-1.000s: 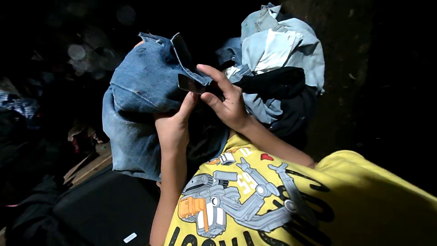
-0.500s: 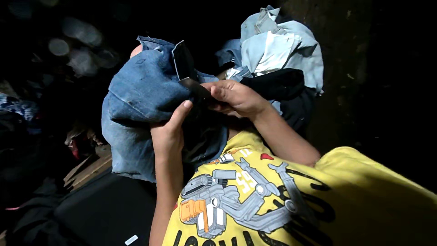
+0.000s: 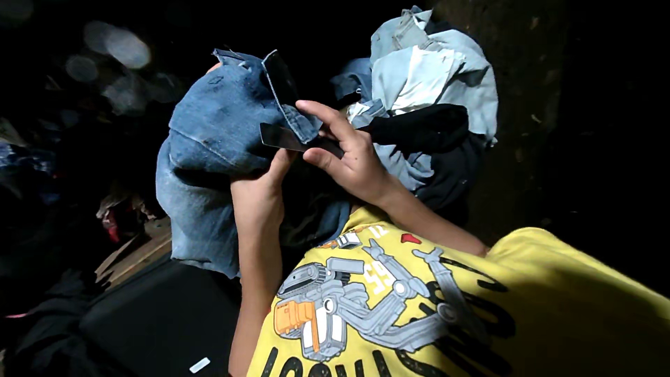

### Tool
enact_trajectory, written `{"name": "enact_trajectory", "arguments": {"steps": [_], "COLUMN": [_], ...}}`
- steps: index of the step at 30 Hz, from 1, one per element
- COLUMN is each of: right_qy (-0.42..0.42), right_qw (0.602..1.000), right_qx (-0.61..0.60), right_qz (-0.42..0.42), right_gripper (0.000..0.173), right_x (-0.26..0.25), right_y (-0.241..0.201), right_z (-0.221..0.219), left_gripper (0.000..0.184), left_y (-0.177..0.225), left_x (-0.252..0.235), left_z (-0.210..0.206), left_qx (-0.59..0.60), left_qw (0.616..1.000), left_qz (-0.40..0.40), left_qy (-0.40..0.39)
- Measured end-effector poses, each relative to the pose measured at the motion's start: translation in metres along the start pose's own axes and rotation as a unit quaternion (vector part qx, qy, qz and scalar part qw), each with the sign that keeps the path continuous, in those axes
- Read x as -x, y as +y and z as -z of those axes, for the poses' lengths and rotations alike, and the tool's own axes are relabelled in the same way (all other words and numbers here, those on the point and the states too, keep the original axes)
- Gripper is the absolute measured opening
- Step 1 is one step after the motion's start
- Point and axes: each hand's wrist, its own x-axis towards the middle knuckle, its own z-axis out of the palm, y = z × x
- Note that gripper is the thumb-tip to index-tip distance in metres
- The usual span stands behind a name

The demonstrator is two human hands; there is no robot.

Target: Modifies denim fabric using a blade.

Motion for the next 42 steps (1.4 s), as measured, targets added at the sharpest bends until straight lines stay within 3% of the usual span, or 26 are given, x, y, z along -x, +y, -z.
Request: {"name": "enact_trajectory", "arguments": {"steps": [5,13,17,19,21,24,26,30,34,37,39,42], "right_qy": [0.073,0.095,0.101,0.059,0.034,0.078,0.091,0.044,-0.047,-0.056,-0.006,0.037], "right_qw": [0.997,0.994,0.995,0.997,0.985,0.988,0.994,0.990,0.991,0.995,0.998,0.998], "right_qx": [0.015,0.010,0.017,-0.049,-0.164,-0.133,-0.048,-0.035,-0.061,-0.073,-0.057,-0.045], "right_qz": [0.036,0.058,0.011,-0.006,-0.035,0.007,0.040,0.130,0.110,0.041,0.021,0.026], "right_gripper": [0.057,0.048,0.043,0.047,0.063,0.079,0.069,0.020,0.017,0.015,0.029,0.075], "right_x": [0.008,-0.001,0.003,-0.004,-0.004,-0.010,-0.011,-0.029,-0.052,-0.059,-0.052,-0.026], "right_y": [0.011,0.011,0.032,0.029,0.022,0.026,0.021,0.016,0.019,0.018,0.015,0.009], "right_z": [-0.012,-0.015,0.010,0.020,0.018,0.019,0.020,0.023,0.040,0.031,0.025,0.025], "left_gripper": [0.025,0.027,0.028,0.028,0.029,0.032,0.033,0.034,0.037,0.035,0.035,0.033], "left_y": [-0.002,-0.003,0.001,0.000,0.000,0.000,-0.001,-0.001,-0.001,-0.002,-0.001,-0.002], "left_x": [0.001,0.004,0.007,0.006,0.006,0.002,0.005,0.003,0.003,0.000,-0.002,-0.002], "left_z": [0.000,0.003,0.012,0.009,0.007,0.001,-0.002,-0.002,0.002,0.000,-0.001,-0.003], "left_qx": [0.039,0.030,0.019,0.019,0.017,0.024,0.023,0.008,-0.011,0.011,0.018,0.021], "left_qw": [0.999,0.999,0.998,0.999,0.999,1.000,1.000,0.999,0.999,1.000,1.000,1.000], "left_qz": [-0.013,0.009,0.028,0.031,0.024,0.004,-0.002,-0.024,-0.024,-0.023,-0.017,-0.013], "left_qy": [-0.009,-0.025,-0.052,-0.039,-0.038,-0.017,-0.016,-0.025,-0.029,-0.014,0.008,0.018]}}
